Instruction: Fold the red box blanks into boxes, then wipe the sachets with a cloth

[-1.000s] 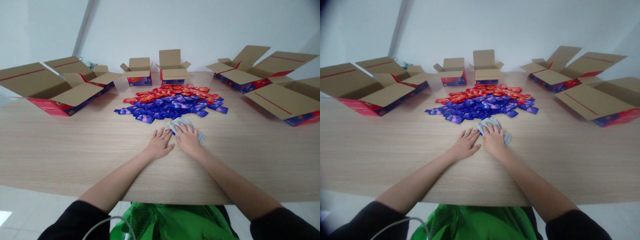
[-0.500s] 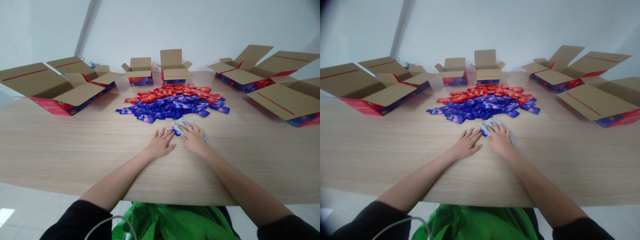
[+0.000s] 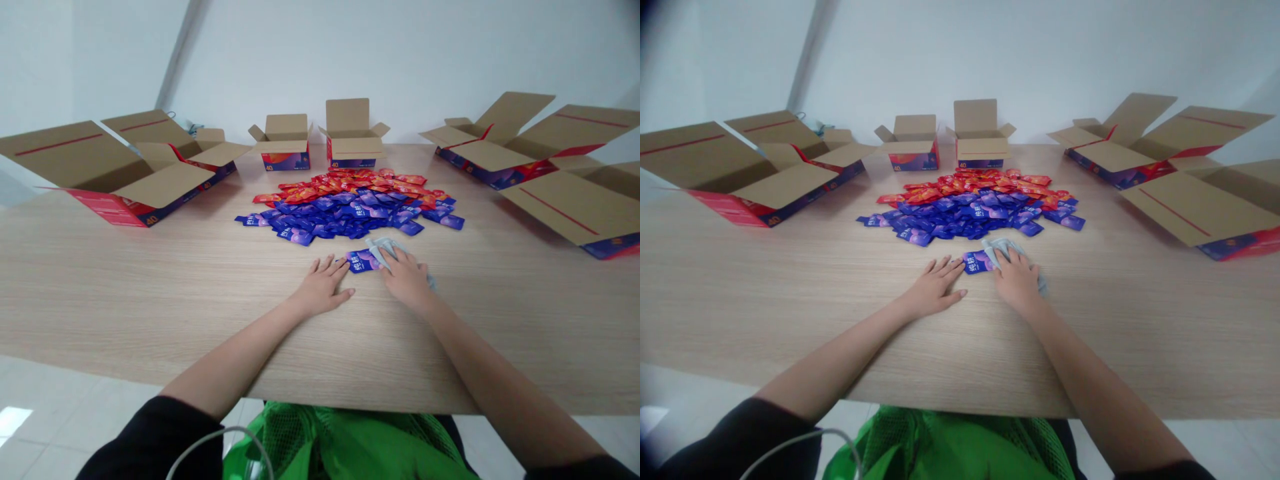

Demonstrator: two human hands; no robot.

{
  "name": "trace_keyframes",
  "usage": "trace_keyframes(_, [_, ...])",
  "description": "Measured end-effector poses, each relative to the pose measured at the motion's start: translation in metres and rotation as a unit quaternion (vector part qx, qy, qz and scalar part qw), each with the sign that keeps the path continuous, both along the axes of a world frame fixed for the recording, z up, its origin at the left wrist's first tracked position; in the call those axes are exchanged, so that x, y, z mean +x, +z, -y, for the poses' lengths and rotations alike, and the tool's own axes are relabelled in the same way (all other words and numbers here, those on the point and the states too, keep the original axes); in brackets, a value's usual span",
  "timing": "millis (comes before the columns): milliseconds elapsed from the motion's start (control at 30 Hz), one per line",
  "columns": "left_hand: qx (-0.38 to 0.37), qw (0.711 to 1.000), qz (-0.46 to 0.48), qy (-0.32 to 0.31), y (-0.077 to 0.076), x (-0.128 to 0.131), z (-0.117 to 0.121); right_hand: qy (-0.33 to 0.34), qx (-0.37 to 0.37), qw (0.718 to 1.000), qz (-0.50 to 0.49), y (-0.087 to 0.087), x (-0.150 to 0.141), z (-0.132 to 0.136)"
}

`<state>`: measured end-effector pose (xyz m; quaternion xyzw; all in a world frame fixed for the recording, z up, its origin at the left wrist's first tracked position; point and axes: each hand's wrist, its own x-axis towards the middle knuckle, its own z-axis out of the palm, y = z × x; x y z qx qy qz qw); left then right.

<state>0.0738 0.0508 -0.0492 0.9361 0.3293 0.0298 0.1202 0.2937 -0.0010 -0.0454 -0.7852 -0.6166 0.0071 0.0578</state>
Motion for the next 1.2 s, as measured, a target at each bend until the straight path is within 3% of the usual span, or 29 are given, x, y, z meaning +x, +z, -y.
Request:
trace_keyframes(300, [-0.002,1.0,-0.02,0.001,0.0,0.001,0.0,0.0,0.043,0.999,0.017,-0.005,-0.011,0.0])
trace_keyframes(433, [-0.002,1.0,-0.015,-0.002,-0.001,0.0,-0.001,-0.028,0.066,0.997,-0.025,-0.003,0.002,-0.005])
trace_keyframes(633, [-0.006,1.0,-0.002,-0.016,-0.003,-0.001,-0.002,-0.066,0.184,0.975,-0.105,0.01,0.022,-0.007])
trace_keyframes(867, [-0.018,1.0,-0.013,-0.006,0.001,-0.001,0.004,0.038,0.047,0.996,0.064,-0.005,-0.013,0.004])
trace_keyframes(1067, [-0.02,1.0,-0.002,-0.003,0.0,-0.002,0.006,0.029,0.03,0.999,0.033,-0.008,-0.008,0.0])
trace_keyframes(1200, [-0.022,1.0,-0.004,-0.009,0.0,-0.002,0.004,0.011,0.07,0.997,-0.027,-0.009,-0.003,-0.004])
